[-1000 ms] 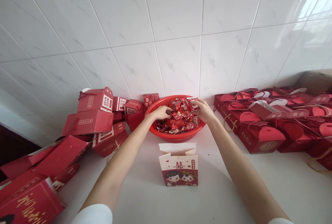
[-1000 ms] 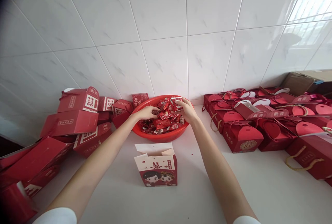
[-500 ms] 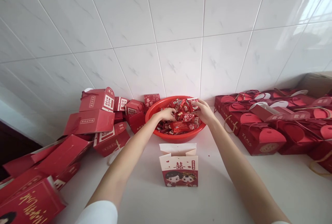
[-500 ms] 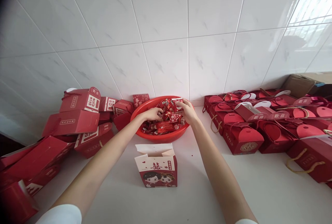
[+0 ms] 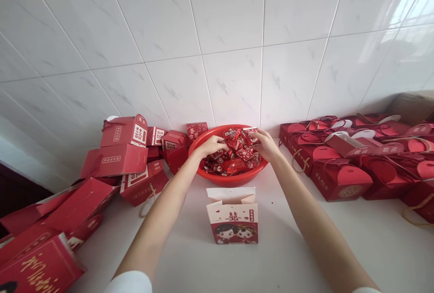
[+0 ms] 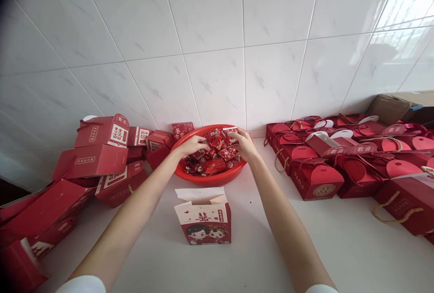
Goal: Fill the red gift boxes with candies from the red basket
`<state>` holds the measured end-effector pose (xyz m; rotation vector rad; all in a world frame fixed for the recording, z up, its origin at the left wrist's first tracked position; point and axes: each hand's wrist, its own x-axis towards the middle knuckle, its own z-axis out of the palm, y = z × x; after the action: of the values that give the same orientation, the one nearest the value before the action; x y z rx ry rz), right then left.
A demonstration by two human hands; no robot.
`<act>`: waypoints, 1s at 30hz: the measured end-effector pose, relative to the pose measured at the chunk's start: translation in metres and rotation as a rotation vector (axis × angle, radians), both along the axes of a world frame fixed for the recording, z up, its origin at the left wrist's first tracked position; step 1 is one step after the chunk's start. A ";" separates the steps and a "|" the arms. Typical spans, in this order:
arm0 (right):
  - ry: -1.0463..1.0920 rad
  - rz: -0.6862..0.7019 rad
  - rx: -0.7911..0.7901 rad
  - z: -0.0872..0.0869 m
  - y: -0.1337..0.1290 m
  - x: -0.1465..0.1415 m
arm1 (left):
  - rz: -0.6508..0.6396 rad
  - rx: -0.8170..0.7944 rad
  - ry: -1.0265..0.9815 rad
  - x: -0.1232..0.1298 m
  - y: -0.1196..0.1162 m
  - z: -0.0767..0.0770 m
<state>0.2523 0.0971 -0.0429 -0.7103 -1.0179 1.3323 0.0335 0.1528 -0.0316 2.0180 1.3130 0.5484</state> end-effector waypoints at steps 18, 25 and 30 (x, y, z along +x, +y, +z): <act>-0.009 0.006 0.005 0.000 -0.001 0.000 | 0.064 0.119 -0.072 -0.002 -0.005 -0.002; -0.015 0.025 0.014 0.001 -0.001 -0.001 | 0.081 0.164 -0.341 -0.002 -0.014 0.000; -0.028 0.040 0.021 0.001 -0.003 -0.001 | 0.051 0.147 -0.408 0.000 -0.022 0.000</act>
<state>0.2513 0.0941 -0.0417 -0.6978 -1.0715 1.3475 0.0333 0.1306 -0.0319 1.8590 1.1011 1.0453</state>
